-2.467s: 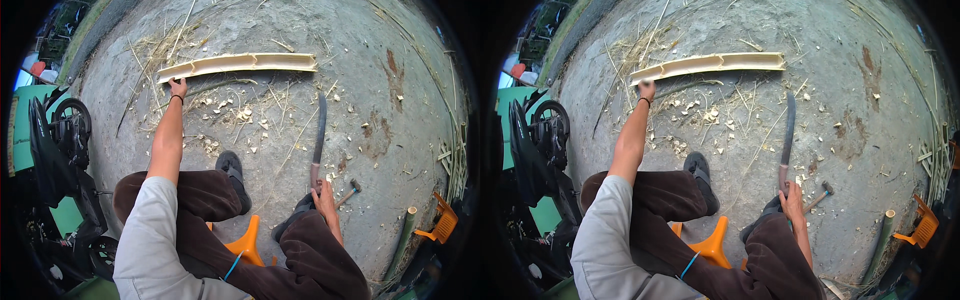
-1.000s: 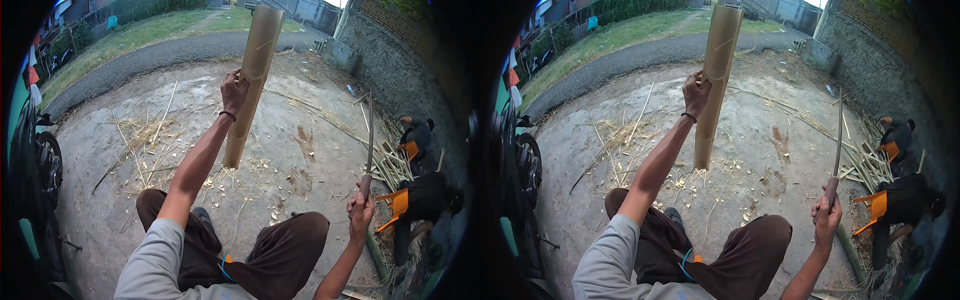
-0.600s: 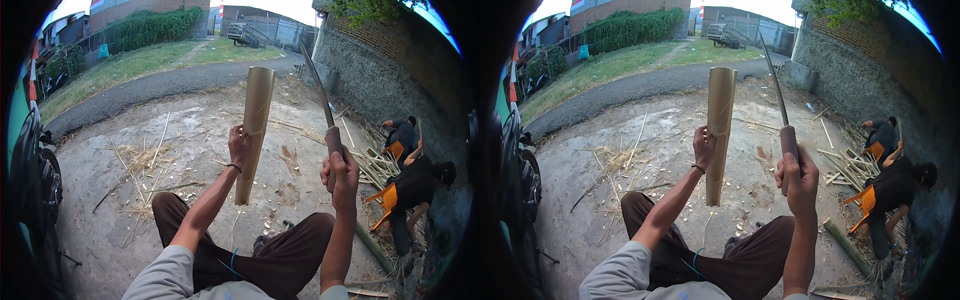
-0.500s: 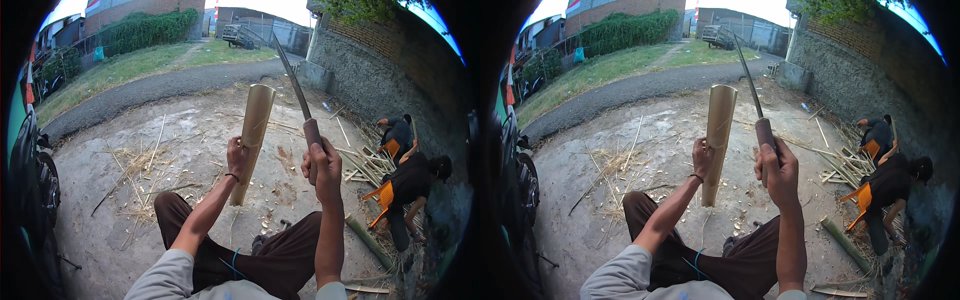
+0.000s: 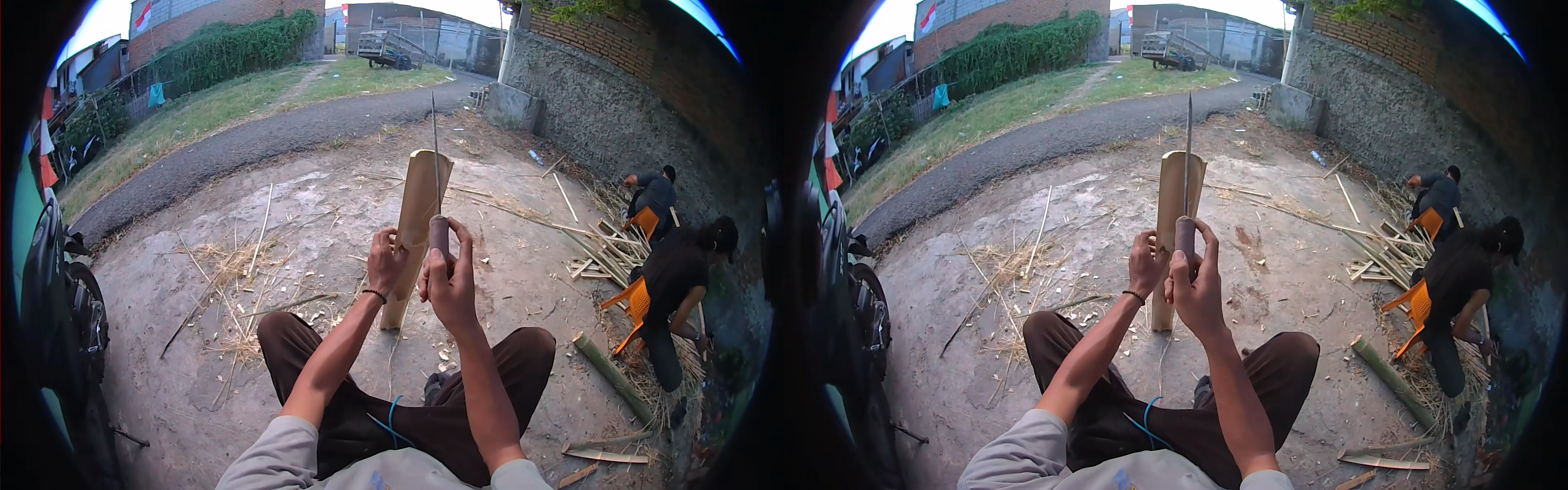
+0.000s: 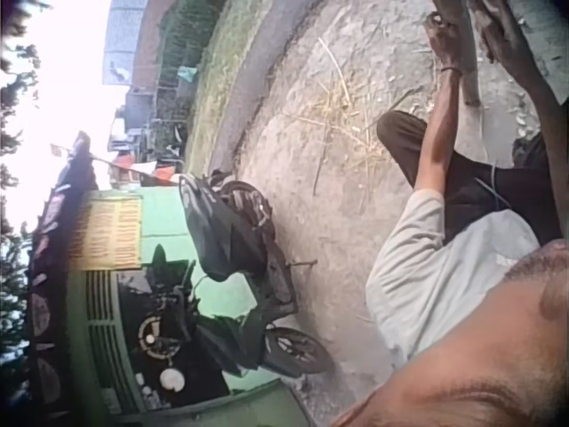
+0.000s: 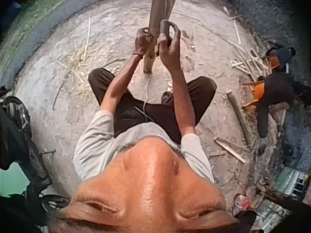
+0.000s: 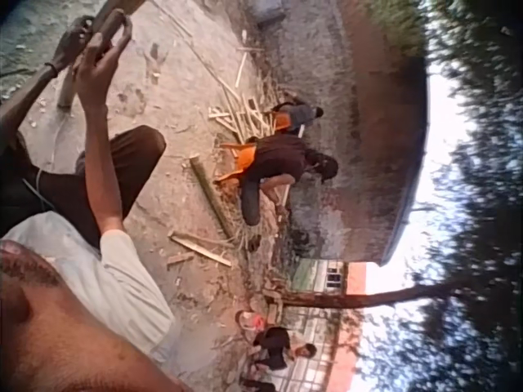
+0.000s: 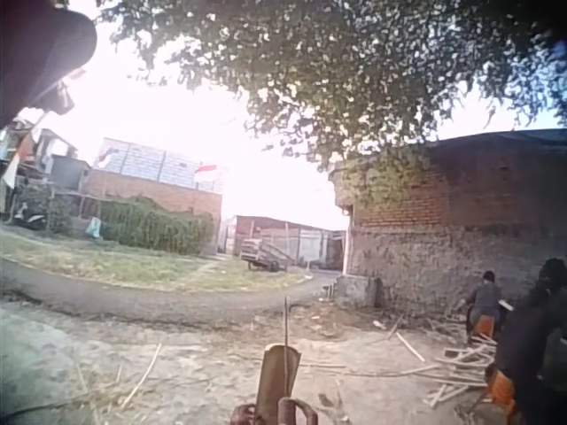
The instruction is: The person splits a bamboo segment using a large knife and a hammer, then peels and smooths the inner nodes and edges.
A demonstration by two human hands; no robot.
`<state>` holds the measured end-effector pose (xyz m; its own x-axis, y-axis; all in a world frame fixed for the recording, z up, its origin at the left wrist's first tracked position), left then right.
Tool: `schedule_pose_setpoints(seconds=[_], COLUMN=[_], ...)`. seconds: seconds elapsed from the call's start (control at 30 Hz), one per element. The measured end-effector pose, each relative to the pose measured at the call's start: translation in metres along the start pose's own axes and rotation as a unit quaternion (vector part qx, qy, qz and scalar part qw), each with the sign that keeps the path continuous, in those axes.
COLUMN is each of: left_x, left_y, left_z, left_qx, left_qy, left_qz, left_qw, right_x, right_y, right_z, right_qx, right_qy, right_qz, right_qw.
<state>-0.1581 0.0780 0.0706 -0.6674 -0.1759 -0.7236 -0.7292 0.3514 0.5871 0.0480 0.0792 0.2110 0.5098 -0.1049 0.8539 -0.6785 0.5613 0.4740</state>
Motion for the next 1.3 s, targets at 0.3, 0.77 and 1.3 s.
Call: schedule_pose_setpoints(seconds=[0.3, 0.77, 1.3], left_x=[-0.133, -0.204, -0.183], left_y=[0.065, 0.131, 0.144], left_z=[-0.091, -0.060, -0.064], left_qx=[-0.015, 0.232, 0.291], left_qy=[-0.064, 0.049, -0.010], left_qz=[0.255, 0.317, 0.254], left_qw=[0.965, 0.918, 0.922], right_x=[0.002, 0.002, 0.000], right_y=[-0.010, -0.016, -0.018], right_z=[-0.005, -0.011, -0.014], right_qx=[0.001, -0.008, 0.004], right_qy=[0.066, 0.038, 0.053], right_qz=[0.029, 0.036, 0.013], right_qw=[0.997, 0.999, 0.998])
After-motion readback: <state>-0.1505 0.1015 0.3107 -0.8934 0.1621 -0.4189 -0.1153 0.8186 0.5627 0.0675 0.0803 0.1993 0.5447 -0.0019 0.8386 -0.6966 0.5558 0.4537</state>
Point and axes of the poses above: each hand's wrist, its own y-axis towards the middle knuckle, its own z-axis out of the palm, x = y × z, the point moved 9 cm from there along y, towards the middle knuckle, and after that the axes turned 8 degrees about y, right-handed, at the moved point
